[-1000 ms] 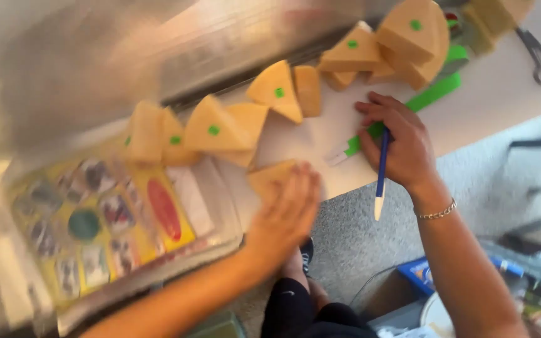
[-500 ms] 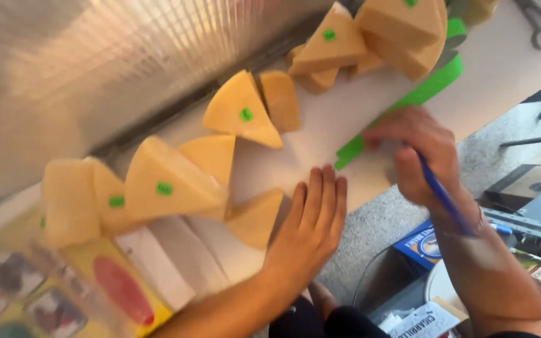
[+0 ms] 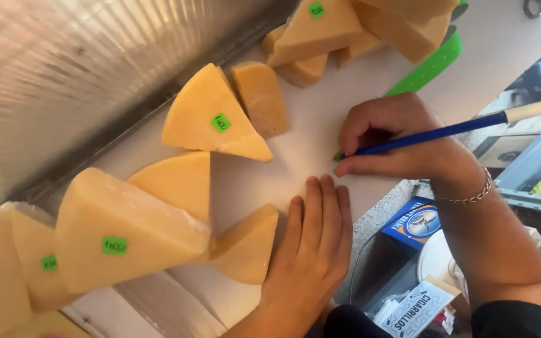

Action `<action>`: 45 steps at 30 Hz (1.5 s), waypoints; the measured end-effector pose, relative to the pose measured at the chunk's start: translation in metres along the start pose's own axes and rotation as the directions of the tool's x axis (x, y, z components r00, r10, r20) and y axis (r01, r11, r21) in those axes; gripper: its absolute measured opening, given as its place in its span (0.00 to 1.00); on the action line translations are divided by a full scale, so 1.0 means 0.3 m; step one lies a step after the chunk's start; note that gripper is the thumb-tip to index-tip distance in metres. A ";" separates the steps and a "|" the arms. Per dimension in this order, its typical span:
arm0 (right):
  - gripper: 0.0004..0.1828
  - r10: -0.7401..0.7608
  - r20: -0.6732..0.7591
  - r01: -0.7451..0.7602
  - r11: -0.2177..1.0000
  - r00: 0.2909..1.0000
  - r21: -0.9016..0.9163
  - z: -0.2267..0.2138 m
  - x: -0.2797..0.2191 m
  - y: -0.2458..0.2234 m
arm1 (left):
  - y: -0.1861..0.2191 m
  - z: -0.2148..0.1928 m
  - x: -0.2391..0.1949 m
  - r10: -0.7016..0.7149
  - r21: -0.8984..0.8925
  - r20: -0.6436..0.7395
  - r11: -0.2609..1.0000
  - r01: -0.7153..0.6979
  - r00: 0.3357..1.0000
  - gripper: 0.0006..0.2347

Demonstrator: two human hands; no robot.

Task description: The person labels multiple triangular cheese wedges by writing on small green stickers with a blue pen and then applying the stickers to the cheese. The person handles the cheese wedges, stickers, and pen repeatedly, arranging the labeled wedges on a white countertop.

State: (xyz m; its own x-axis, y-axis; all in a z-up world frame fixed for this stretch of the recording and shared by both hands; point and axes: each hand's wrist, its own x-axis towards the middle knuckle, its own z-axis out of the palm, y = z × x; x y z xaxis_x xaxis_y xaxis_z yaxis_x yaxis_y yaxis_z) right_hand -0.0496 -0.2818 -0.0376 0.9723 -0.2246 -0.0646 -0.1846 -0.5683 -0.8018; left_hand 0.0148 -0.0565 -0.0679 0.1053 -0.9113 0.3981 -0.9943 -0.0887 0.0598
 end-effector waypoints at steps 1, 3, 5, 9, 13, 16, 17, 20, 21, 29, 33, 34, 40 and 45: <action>0.14 -0.006 0.012 0.007 0.997 1.000 -0.071 -0.001 0.005 -0.007 | 0.005 0.005 -0.001 -0.020 -0.015 -0.010 1.000 0.019 1.000 0.21; 0.15 0.040 0.012 -0.038 0.993 0.999 -0.108 0.003 0.006 -0.002 | 0.002 0.005 0.000 -0.016 -0.025 -0.014 1.000 0.015 1.000 0.21; 0.16 0.093 0.006 -0.091 0.986 0.996 -0.142 0.013 0.002 0.000 | 0.003 0.004 -0.003 -0.006 -0.041 -0.015 0.999 0.005 1.000 0.20; 0.20 -0.018 -0.083 0.003 0.983 0.996 -0.186 0.028 -0.004 0.001 | -0.001 -0.002 0.003 -0.028 -0.025 -0.019 0.999 0.028 0.999 0.22; 0.23 -0.115 -0.101 0.093 0.976 0.988 -0.199 0.047 -0.007 0.012 | -0.006 -0.010 -0.005 -0.042 0.002 0.021 0.999 0.042 0.999 0.22; 0.21 0.091 -0.086 -0.104 0.981 0.992 -0.166 0.047 -0.010 0.014 | -0.009 -0.010 -0.005 -0.045 0.008 0.027 0.999 0.045 0.999 0.22; 0.21 0.092 -0.087 -0.105 0.981 0.992 -0.164 0.046 -0.006 -0.011 | -0.006 -0.009 -0.005 -0.043 0.008 0.029 0.999 0.043 0.999 0.22; 0.17 0.082 -0.090 -0.097 0.979 0.993 -0.180 0.037 0.001 -0.048 | -0.008 -0.007 0.007 -0.057 0.009 0.028 0.998 0.057 0.998 0.22; 0.19 0.033 -0.108 -0.053 0.980 0.994 -0.190 0.044 -0.003 -0.037 | -0.009 -0.012 0.007 -0.052 0.015 0.036 0.999 0.051 0.998 0.22; 0.23 -0.093 -0.104 0.067 0.970 0.990 -0.235 0.057 -0.015 0.018 | -0.007 -0.005 -0.003 -0.048 0.015 0.028 0.999 0.047 0.998 0.22; 0.22 -0.113 -0.090 0.087 0.963 0.989 -0.255 0.057 -0.015 0.026 | -0.006 -0.001 -0.001 -0.061 -0.005 0.002 0.998 0.061 0.998 0.22; 0.21 -0.083 -0.106 0.054 0.966 0.991 -0.252 0.060 -0.020 0.030 | -0.005 0.000 -0.002 -0.061 -0.015 -0.004 0.998 0.061 0.998 0.21; 0.22 -0.061 -0.092 0.033 0.960 0.994 -0.279 0.058 -0.017 0.023 | -0.003 -0.002 -0.002 -0.049 0.005 0.021 0.999 0.049 0.999 0.22; 0.22 -0.096 -0.073 0.072 0.956 0.993 -0.286 0.062 -0.017 0.028 | -0.005 0.006 -0.003 -0.064 -0.025 0.008 0.998 0.064 0.998 0.22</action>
State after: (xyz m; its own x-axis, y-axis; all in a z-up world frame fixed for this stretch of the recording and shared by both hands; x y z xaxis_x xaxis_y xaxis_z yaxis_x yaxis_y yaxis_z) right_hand -0.0535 -0.2708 -0.0549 0.9724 -0.2262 0.0567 -0.1476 -0.7853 -0.6013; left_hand 0.0162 -0.0562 -0.0701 0.1682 -0.9071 0.3858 -0.9847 -0.1366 0.1080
